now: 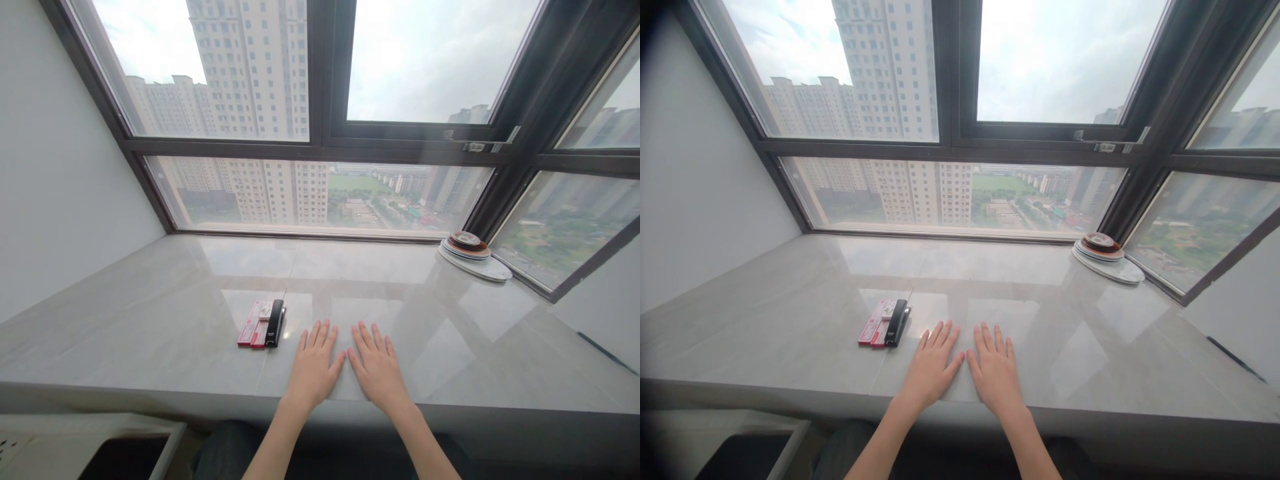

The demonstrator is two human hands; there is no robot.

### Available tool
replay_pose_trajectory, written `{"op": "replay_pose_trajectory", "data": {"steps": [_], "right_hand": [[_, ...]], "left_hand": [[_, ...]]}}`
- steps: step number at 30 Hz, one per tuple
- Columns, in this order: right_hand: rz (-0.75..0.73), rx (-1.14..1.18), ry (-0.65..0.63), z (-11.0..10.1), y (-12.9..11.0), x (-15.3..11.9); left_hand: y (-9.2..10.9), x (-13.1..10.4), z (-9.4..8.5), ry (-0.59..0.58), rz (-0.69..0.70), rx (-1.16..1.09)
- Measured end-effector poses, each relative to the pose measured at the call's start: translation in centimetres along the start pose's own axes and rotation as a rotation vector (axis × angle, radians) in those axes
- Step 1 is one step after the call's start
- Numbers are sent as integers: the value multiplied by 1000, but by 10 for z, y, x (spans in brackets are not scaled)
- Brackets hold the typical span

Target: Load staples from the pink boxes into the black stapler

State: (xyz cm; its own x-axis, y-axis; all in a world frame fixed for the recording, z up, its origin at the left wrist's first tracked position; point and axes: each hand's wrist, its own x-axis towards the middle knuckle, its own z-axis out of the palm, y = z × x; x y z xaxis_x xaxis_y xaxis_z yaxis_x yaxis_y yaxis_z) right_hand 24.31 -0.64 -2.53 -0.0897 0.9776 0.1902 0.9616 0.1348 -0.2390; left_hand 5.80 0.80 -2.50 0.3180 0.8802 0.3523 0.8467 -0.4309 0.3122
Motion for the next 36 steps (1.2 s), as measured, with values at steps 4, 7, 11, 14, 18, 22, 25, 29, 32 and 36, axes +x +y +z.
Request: {"op": "replay_pose_trajectory", "data": {"steps": [4, 7, 11, 14, 18, 22, 25, 29, 32, 36], "right_hand": [[5, 9, -3, 0, 1, 0], [5, 13, -5, -1, 0, 0], [-2, 9, -3, -1, 0, -1], [-3, 7, 3, -1, 1, -1], [-2, 6, 0, -1, 1, -1], [-1, -6, 2, -1, 1, -1], [-2, -8, 5, -1, 0, -1], [-3, -12, 1, -2, 0, -1], [1, -32, -15, -3, -1, -1], [8, -56, -30, -4, -2, -1]], "left_hand": [[0, 1, 1, 3, 2, -9], [-1, 0, 2, 7, 4, -9], [-1, 0, 2, 7, 1, -14], [0, 0, 1, 3, 0, -16], [0, 1, 0, -8, -1, -9], [0, 0, 1, -11, -4, -4], [-1, 0, 1, -12, -3, -1], [0, 0, 1, -12, 2, 10], [1, 0, -1, -25, 4, 34], [3, 0, -4, -57, -2, 82]]}}
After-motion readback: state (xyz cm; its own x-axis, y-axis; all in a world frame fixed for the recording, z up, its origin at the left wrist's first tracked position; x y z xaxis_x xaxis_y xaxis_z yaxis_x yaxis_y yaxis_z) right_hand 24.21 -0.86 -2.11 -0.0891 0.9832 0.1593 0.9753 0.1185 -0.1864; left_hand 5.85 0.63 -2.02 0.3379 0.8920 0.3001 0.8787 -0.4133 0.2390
